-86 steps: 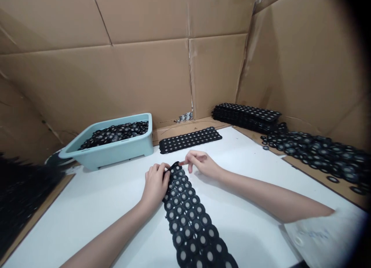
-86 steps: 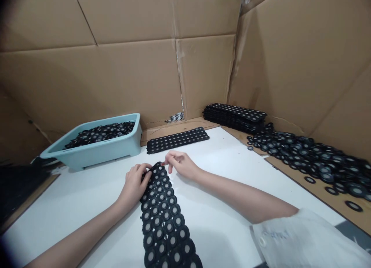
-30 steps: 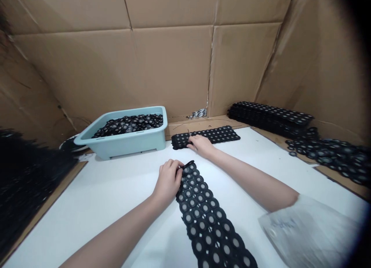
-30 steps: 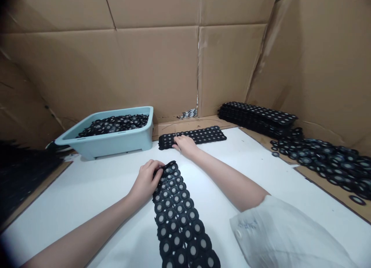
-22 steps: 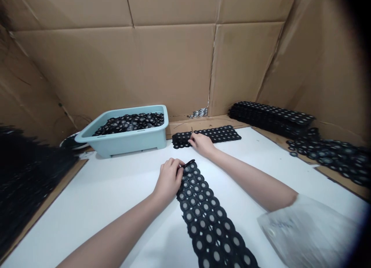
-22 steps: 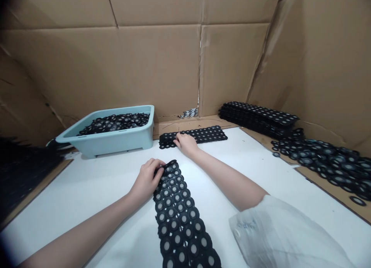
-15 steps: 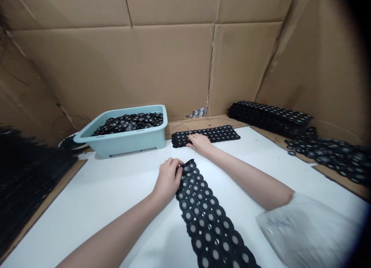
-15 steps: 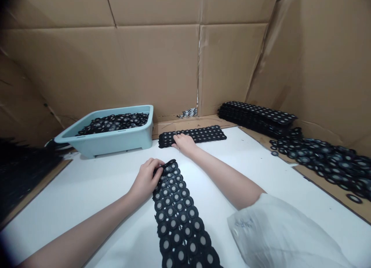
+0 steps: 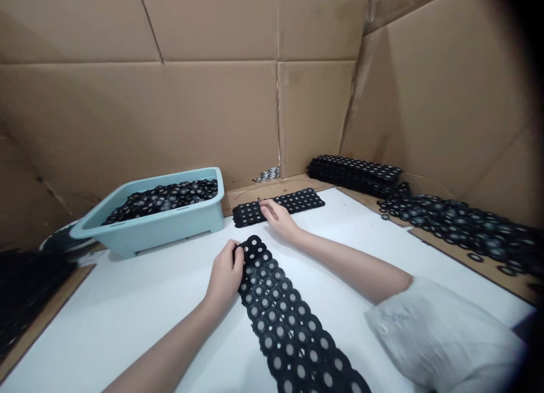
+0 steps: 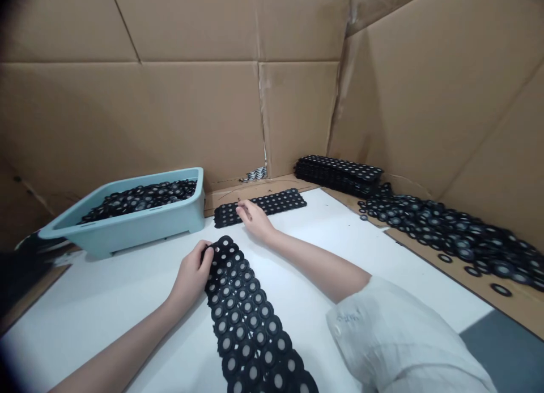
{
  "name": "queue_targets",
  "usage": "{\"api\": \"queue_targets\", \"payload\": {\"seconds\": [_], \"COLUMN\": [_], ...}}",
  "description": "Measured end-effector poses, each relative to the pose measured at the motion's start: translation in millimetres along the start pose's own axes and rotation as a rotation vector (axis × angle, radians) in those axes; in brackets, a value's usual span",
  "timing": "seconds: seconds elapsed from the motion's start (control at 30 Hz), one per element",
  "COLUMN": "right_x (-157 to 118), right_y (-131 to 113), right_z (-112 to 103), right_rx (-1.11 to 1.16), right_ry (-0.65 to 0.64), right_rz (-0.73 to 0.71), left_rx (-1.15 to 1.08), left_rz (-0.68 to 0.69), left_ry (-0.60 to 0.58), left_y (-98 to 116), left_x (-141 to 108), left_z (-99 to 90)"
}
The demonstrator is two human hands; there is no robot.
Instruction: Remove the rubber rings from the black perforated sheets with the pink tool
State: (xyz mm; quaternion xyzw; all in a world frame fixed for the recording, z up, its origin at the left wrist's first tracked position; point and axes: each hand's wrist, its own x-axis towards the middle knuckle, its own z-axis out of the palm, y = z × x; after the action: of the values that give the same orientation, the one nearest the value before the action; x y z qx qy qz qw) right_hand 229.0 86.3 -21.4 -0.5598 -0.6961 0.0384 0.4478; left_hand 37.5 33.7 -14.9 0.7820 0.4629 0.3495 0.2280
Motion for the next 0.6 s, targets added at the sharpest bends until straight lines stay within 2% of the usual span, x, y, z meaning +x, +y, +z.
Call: {"api": "queue_targets", "payload": {"seconds": [0.07,0.17,0.23,0.3,0.4,0.6], "right_x": [-7,-19,-28,-38,-52,-64], "right_y": [-15,-44,-61,-74,-76,-55], "right_z": [-7,-22,-30,-32,-25,-6], "right_rx": [0.15,0.551,0.707,0.832,0.921,0.87], "right_ry": [0.01,0.059,0.099,0.078,-0.02,-0.1], "right_rz": [0.034,0.163,0.225,0.256,0.305,0.463], "left_rx": [-0.029,-0.073,-0.103,-0.145,-0.205,-0.288], "left_rz": [-0.059,-0.119,-0.132,-0.132,-0.126,-0.167], "left_ry": [0.024,0.036,0.022,-0.005,-0.027,-0.025], "left_y": [2,-1,-5,-9,-13,-10], "left_x": [-2,-1,1,3,4,4], "left_z": [-0.9,-0.7,0.0,0.7,1.0,-0.8]}}
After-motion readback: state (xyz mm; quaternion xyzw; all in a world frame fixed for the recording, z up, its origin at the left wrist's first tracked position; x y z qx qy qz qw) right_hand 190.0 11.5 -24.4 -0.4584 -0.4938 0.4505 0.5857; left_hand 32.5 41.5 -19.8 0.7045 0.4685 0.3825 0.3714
